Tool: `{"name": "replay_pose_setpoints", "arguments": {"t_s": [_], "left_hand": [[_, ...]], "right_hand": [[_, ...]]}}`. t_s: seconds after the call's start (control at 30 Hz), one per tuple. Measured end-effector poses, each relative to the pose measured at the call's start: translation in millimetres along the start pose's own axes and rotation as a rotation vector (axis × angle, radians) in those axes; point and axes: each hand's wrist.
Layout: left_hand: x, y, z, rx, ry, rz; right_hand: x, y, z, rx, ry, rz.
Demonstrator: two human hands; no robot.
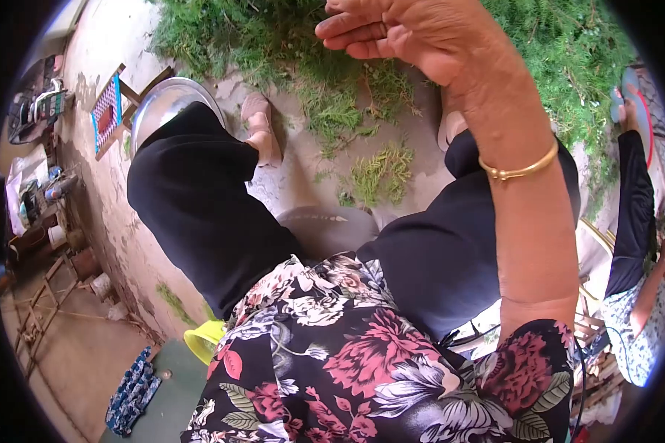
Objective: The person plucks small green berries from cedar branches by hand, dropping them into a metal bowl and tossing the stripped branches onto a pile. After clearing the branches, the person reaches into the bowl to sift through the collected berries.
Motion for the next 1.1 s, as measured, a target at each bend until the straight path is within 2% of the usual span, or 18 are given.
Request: {"name": "replay_pose_setpoints", "arguments": {"t_s": [0.1, 0.17, 0.2, 0.23, 0.27, 0.3, 0.33, 0.4, 0.43, 0.47, 0.5, 0.53, 0.57, 0.6, 0.67, 0.77, 0.83, 1.1], "left_hand": [[-39, -66, 23, -0.07, -0.131, 0.064], [1, 28, -26, -0.12, -0.209, 0.116], [69, 73, -58, -0.12, -0.212, 0.119], [102, 134, -111, 0.214, 0.245, -0.559], [156, 94, -131, 0.29, 0.393, -0.357], [201, 239, -188, 0.114, 0.726, -0.212], [235, 292, -227, -0.389, 0.642, -0.138], [272, 427, -268, -0.373, 0.781, 0.211], [284, 476, -270, -0.419, 0.754, 0.261], [293, 518, -262, -0.466, 0.721, 0.312], [298, 553, -248, -0.505, 0.484, 0.383], [315, 573, -224, -0.322, 0.363, 0.443], [331, 593, -191, 0.107, 0.364, 0.656], [355, 602, -144, -0.185, 0.208, 0.753], [387, 606, -42, 0.072, -0.059, 0.794], [402, 571, 66, 0.24, -0.368, 0.652], [405, 544, 114, 0.26, -0.415, 0.648], [389, 548, 149, 0.445, -0.427, 0.903]], "right_hand": [[-3, -5, 5, -0.125, 0.094, -0.052], [-4, -5, 13, -0.133, 0.13, -0.067], [-5, -5, 14, -0.141, 0.175, -0.089], [-4, -5, 9, -0.154, 0.136, -0.116], [-7, -7, 8, -0.156, 0.144, -0.116], [-12, -8, 10, -0.155, 0.097, -0.144], [-14, -8, 10, -0.149, 0.052, -0.171], [-5, -6, 2, -0.157, 0.102, -0.143], [0, -4, -1, -0.173, 0.147, -0.117], [-5, -4, 3, -0.164, 0.164, -0.114], [-14, -7, 13, -0.187, 0.204, -0.155], [-22, -11, 18, -0.212, 0.248, -0.198], [-24, -13, 17, -0.211, 0.265, -0.191], [-24, -16, 15, -0.129, 0.252, -0.154], [-21, -16, 5, -0.038, 0.261, -0.111], [-16, -12, -15, 0.082, 0.246, -0.058], [-15, -9, -29, 0.159, 0.24, -0.029], [-12, -18, -59, 0.404, 0.183, -0.024]]}}
Point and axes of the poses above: each hand's wrist, its own x-axis towards the middle knuckle, its own z-axis out of the palm, y = z × x, and after that the axes turned 8 degrees about x, right-handed
